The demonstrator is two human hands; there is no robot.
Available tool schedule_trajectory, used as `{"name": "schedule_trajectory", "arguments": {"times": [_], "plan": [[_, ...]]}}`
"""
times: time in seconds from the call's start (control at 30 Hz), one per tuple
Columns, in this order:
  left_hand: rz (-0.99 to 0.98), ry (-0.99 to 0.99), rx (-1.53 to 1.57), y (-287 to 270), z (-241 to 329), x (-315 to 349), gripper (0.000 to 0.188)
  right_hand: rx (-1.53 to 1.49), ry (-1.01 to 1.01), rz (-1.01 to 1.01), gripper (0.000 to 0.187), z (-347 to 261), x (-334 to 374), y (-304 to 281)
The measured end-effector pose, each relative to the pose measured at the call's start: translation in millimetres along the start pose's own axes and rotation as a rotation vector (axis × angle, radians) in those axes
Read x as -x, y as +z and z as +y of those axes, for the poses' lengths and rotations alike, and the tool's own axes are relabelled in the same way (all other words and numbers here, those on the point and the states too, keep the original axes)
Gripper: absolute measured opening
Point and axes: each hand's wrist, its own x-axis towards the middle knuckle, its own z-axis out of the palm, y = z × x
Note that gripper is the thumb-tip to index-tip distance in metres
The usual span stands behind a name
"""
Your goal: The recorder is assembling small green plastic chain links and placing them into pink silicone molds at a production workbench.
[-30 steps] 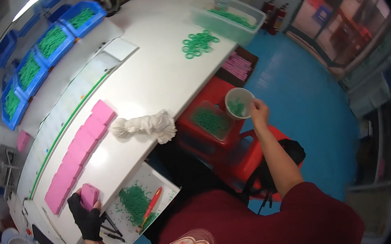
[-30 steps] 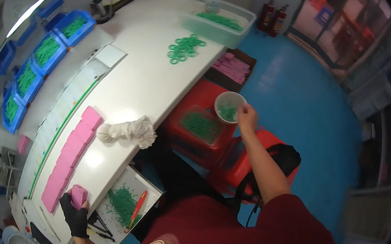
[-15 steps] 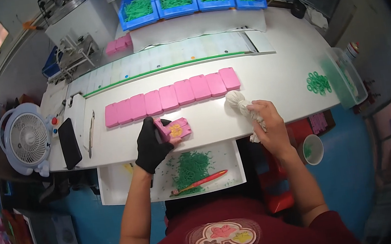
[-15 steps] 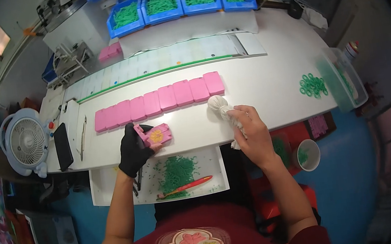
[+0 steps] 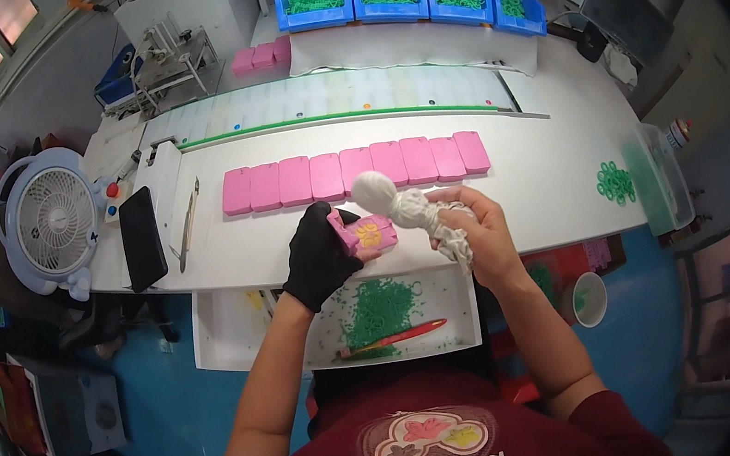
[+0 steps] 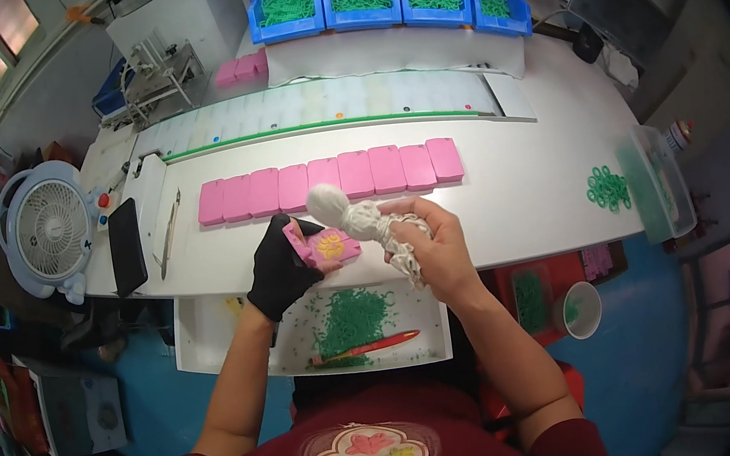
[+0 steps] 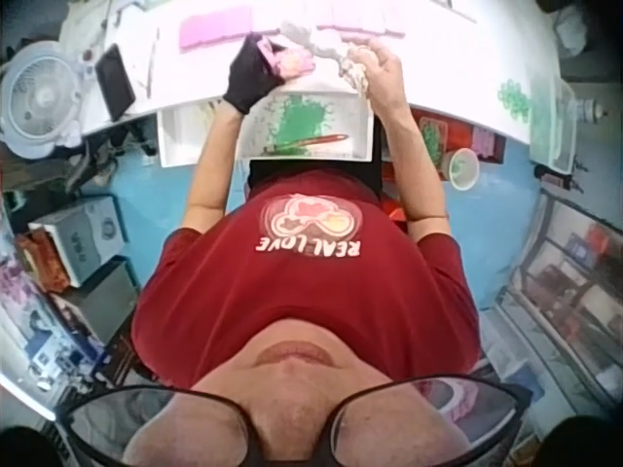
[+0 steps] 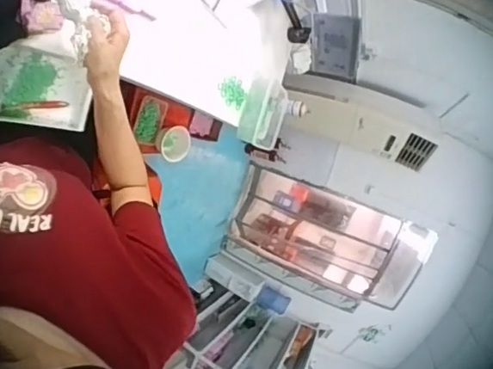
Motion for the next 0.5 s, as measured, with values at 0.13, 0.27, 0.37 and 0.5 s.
{"name": "schedule_trajectory", "arguments": {"times": [0.13,0.27,0.37,0.5], "plan": [[-0.018,0.029,-0.096,1.1,-1.7,-3.3,0.054,0.456,-0.128,0.092,0.024,4.8,7.7,-17.8],[-0.037,-0.024,-0.175,-5.3,-7.2,3.2,0.068,0.611,-0.444,0.394,0.024,-18.9,31.5,-61.4],[-0.071,-0.164,-0.027,-5.0,-5.4,3.3,0.068,0.891,-0.550,0.547,0.026,-17.0,37.9,-93.5],[-0.040,-0.133,0.189,-0.3,32.8,-2.1,0.077,1.299,-0.358,0.591,0.029,9.2,40.1,-131.9]]}}
